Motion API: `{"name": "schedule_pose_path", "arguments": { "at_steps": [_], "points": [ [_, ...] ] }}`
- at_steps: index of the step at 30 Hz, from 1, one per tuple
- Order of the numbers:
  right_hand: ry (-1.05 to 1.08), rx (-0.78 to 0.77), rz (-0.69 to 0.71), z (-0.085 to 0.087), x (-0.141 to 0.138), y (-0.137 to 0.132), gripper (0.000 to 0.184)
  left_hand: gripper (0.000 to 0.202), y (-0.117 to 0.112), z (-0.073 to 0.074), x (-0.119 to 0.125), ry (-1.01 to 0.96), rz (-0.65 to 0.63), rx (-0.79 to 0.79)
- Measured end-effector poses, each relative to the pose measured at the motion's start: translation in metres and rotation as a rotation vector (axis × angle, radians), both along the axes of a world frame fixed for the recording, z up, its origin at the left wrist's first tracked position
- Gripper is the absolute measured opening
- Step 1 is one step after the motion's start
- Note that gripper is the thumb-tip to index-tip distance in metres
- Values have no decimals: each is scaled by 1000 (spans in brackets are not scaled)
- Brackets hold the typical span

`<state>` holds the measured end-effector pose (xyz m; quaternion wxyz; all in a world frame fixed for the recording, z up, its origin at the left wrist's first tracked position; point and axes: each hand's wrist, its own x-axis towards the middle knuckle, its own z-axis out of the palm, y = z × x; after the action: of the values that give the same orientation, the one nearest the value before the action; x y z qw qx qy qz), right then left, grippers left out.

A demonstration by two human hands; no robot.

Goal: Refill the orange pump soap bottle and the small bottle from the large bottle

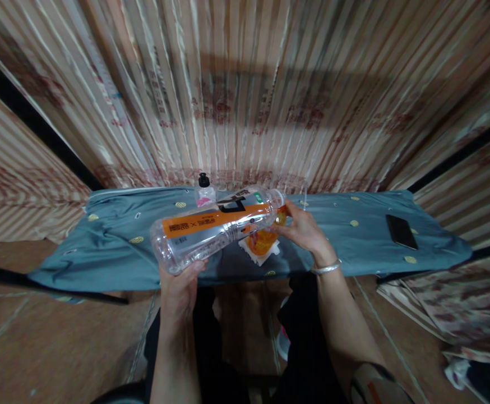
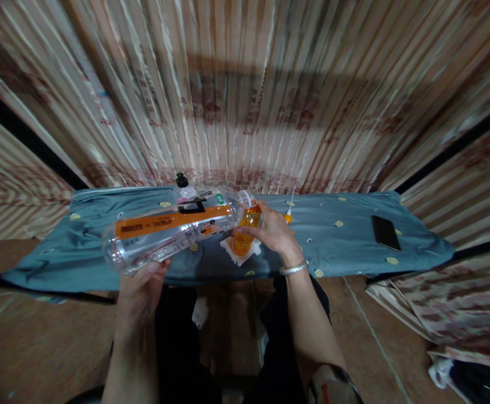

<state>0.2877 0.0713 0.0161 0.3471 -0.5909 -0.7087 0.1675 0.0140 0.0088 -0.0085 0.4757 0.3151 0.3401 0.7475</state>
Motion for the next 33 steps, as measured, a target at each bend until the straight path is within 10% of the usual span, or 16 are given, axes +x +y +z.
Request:
{"name": "schedule_pose_path", "arguments": {
  "at_steps": [33],
  "points": [
    [-6, -7, -18, -1, 0, -1, 59, 67, 0, 2, -1, -14, -6, 21]
  ]
}}
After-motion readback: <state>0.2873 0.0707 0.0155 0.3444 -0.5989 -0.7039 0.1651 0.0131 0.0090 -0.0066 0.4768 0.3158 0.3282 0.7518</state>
